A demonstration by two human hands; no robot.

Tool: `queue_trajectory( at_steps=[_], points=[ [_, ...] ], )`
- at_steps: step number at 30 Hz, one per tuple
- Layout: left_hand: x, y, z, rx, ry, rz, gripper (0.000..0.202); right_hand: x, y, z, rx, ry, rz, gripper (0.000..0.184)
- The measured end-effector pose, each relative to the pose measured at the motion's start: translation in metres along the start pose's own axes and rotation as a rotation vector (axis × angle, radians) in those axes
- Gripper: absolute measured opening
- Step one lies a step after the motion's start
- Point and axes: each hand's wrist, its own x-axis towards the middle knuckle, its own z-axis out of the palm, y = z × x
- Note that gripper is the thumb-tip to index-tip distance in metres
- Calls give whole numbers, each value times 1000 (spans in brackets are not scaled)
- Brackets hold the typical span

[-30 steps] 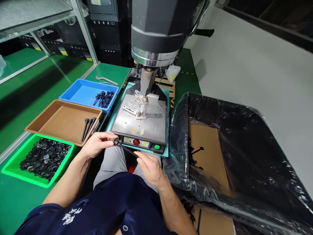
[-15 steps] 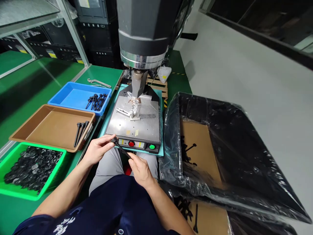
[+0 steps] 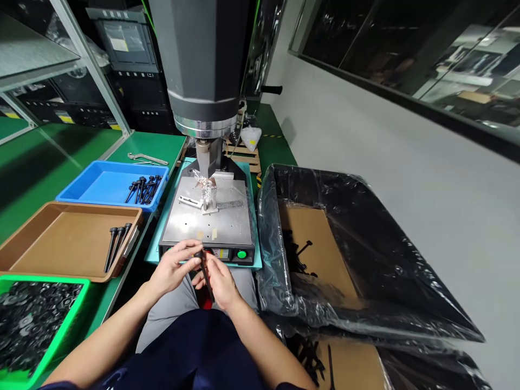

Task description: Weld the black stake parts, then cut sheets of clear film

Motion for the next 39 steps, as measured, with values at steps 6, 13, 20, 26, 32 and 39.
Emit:
queue_trajectory(
  at_steps=[6,13,20,26,32,39],
  points=[
    [5,-10,17,4,-123,3,35,22,-5,-10,116,53,52,43],
    [91,-50,-31,-92,328,-254,47,81,1,-43,110,346,142,37],
    [179,-68,-59,-315,376,-507,58,140,-13,-38,117,289,192,64],
    [194,-59,-51,-546,223,-597,47,182,-52,-55,91,412,19,71],
    [193,-51,-32,-653,211,-536,49,207,-126,-80,104,479,-214,69],
    [187,-50,-15,-678,183,-458,109,200,-120,-93,30,509,-214,48]
  ],
)
